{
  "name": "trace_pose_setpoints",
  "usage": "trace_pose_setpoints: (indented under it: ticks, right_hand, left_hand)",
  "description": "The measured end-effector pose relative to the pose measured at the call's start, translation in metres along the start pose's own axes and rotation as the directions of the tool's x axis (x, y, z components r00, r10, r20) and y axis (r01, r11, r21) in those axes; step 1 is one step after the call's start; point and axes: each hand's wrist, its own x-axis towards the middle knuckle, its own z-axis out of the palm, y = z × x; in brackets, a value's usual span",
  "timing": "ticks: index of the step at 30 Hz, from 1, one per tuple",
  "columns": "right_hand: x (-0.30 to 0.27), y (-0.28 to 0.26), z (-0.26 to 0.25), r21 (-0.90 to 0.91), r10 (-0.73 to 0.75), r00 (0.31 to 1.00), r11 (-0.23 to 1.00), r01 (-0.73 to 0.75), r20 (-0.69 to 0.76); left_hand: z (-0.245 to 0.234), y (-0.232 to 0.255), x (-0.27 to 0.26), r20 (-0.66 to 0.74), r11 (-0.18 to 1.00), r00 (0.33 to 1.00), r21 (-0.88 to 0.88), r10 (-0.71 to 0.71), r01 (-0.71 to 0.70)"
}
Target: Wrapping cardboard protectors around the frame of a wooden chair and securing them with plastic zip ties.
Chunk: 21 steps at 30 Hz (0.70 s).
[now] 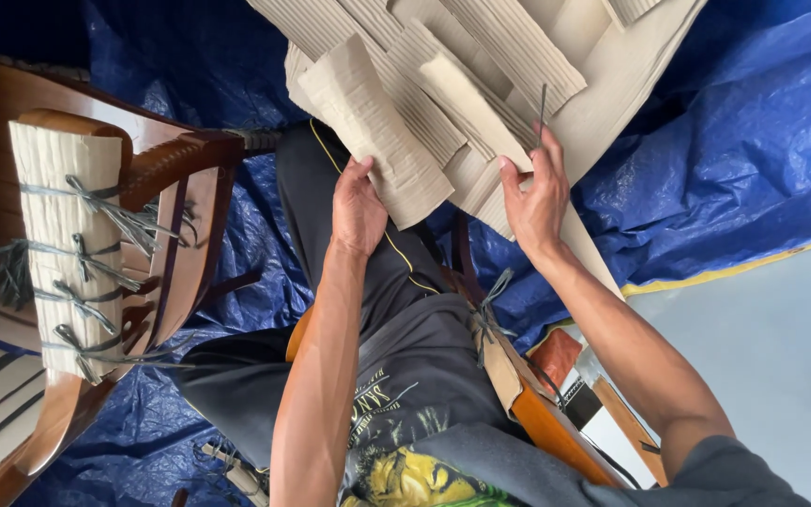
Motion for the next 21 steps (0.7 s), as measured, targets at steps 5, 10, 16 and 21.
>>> trace_pose_setpoints:
  ticks: [5,10,16,21]
  right_hand:
    - [-0.007,0.001,0.006,-0.030,0.005,0.999,1.000,-0.006,-0.035]
    - [-0.005,-0.012,-0.002,0.066,0.041,0.995,0.997,-0.035,-0.096]
    - [0.007,-0.007,-0.005,0.203,0.141,0.965,0.974,-0.096,-0.222]
    - [0.020,0.003,-0.016,0.440,0.232,0.935,0.893,-0.096,-0.267]
  left_hand:
    - [-0.003,0.000,0.000,-0.022,1.000,1.000,0.001,0.004,-0.004]
    - [-0.002,-0.001,0.002,-0.008,1.000,1.000,0.000,0.020,-0.020]
    - [0.000,-0.034,0.027,-0.195,0.974,0.960,-0.059,0.202,-0.217]
    - [0.024,-0.054,0.053,-0.251,0.954,0.947,0.270,0.201,-0.131]
